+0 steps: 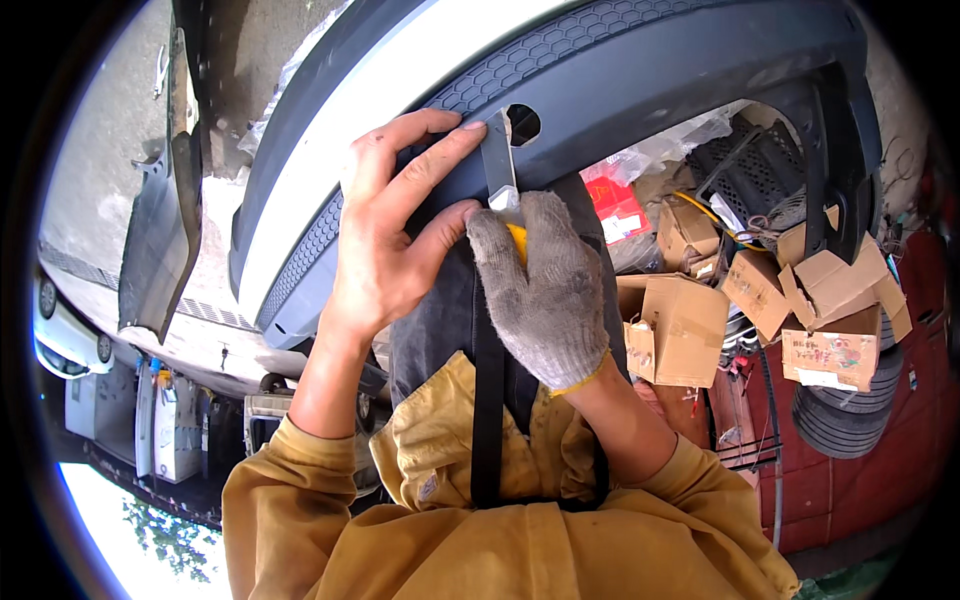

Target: The person uses a utility knife to trim and clean the edges of pre-drilled holes on a car bumper. They work on the lower edge and the side near the taillight, then flip the bumper to trim the interior mounting points.

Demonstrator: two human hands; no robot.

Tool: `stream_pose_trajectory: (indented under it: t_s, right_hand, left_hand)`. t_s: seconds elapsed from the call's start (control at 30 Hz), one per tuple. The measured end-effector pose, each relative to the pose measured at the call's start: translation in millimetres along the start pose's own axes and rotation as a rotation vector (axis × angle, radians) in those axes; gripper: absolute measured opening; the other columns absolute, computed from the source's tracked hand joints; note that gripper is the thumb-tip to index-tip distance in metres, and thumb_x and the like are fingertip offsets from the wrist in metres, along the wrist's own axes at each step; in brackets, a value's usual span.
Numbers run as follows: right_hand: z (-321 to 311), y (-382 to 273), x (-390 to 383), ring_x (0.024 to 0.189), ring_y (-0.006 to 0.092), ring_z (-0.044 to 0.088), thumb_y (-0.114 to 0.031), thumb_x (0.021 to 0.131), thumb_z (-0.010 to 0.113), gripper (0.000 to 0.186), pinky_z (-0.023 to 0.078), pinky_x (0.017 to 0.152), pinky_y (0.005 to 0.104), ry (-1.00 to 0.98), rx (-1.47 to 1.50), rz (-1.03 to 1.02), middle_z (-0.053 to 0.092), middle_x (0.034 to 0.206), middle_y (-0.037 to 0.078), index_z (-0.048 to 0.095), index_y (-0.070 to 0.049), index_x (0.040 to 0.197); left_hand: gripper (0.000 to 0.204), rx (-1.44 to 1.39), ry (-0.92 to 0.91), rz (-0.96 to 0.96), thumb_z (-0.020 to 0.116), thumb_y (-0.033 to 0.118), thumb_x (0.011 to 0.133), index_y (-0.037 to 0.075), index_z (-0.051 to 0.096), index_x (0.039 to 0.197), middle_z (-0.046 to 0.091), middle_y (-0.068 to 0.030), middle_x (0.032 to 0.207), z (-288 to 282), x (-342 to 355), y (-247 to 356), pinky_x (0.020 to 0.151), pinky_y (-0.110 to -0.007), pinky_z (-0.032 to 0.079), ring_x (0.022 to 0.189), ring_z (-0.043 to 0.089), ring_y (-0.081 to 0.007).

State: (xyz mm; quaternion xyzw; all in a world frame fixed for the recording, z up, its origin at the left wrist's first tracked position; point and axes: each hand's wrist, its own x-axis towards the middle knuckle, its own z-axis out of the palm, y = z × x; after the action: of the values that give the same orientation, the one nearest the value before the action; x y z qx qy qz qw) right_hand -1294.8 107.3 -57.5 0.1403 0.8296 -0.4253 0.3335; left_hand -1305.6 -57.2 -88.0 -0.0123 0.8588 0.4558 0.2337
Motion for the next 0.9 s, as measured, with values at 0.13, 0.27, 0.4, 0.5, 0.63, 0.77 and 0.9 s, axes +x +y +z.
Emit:
stream_pose_trajectory:
  t_s: [0.13,0.27,0.4,0.5,0.63,0.77,0.9]
  right_hand:
    - [2.4,-2.4,-3.0,0.079,0.0385,0.07,-0.02,0.099,0.068,0.022,0.053,0.066,0.0437,-0.059,0.031,0.079,0.068,0.089,0.02,0.059,-0.001,0.105]
    - [2.5,-1.4,-3.1,0.079,0.0387,0.07,-0.02,0.1,0.068,0.021,0.053,0.066,0.0442,-0.069,0.05,0.088,0.068,0.089,0.02,0.059,-0.002,0.104]
    - [1.8,-2.5,-3.5,0.079,0.0387,0.07,-0.02,0.1,0.068,0.02,0.053,0.067,0.0444,-0.083,0.037,0.113,0.068,0.089,0.02,0.06,-0.002,0.104]
    - [1.8,-4.1,-5.0,0.079,0.0387,0.07,-0.02,0.1,0.068,0.02,0.053,0.067,0.0443,-0.047,0.087,0.131,0.068,0.089,0.02,0.06,-0.002,0.105]
    - [0.8,-3.1,-6.3,0.079,0.0384,0.07,-0.02,0.1,0.068,0.021,0.053,0.067,0.0441,-0.039,0.073,0.11,0.068,0.089,0.02,0.06,-0.002,0.106]
    - [-1.5,-4.4,-7.7,0.08,0.0382,0.07,-0.022,0.1,0.068,0.023,0.053,0.067,0.0445,-0.04,0.08,0.131,0.068,0.089,0.02,0.059,-0.002,0.106]
    - [-3.9,-0.5,-6.2,0.071,0.038,0.071,-0.023,0.098,0.07,0.025,0.056,0.06,0.0444,-0.011,-0.002,0.019,0.069,0.08,0.02,0.057,-0.002,0.102]
  left_hand:
    - [0.061,-0.068,0.068,-0.017,0.082,0.004,0.073,0.012,0.07,0.132,0.062,-0.0094,0.134,4.6,-1.7,-3.3,0.108,-0.043,0.042,0.123,0.054,-0.0316]
    - [0.059,-0.059,0.065,-0.027,0.083,0.005,0.073,0.012,0.071,0.131,0.062,-0.0095,0.134,4.8,-2.0,-2.6,0.107,-0.043,0.043,0.122,0.055,-0.0316]
    - [0.06,-0.079,0.055,-0.034,0.084,0.004,0.073,0.013,0.073,0.131,0.062,-0.0092,0.133,5.3,-2.7,-2.6,0.107,-0.043,0.043,0.121,0.055,-0.0309]
    - [0.058,-0.067,0.022,-0.038,0.084,0.007,0.076,0.013,0.073,0.132,0.061,-0.0099,0.134,3.6,-2.4,-2.6,0.105,-0.042,0.045,0.121,0.055,-0.0301]
    - [0.057,-0.071,0.025,-0.038,0.084,0.007,0.075,0.014,0.074,0.131,0.061,-0.0103,0.134,3.2,-1.9,-1.6,0.105,-0.041,0.045,0.121,0.055,-0.03]
    - [0.059,-0.092,0.03,-0.057,0.084,0.004,0.072,0.015,0.075,0.129,0.063,-0.0099,0.132,3.7,-1.2,0.6,0.107,-0.042,0.041,0.121,0.054,-0.0301]
    - [0.052,-0.009,-0.02,-0.018,0.084,0.008,0.08,0.011,0.073,0.131,0.058,-0.0115,0.137,0.4,-0.3,0.1,0.102,-0.039,0.048,0.123,0.055,-0.0283]
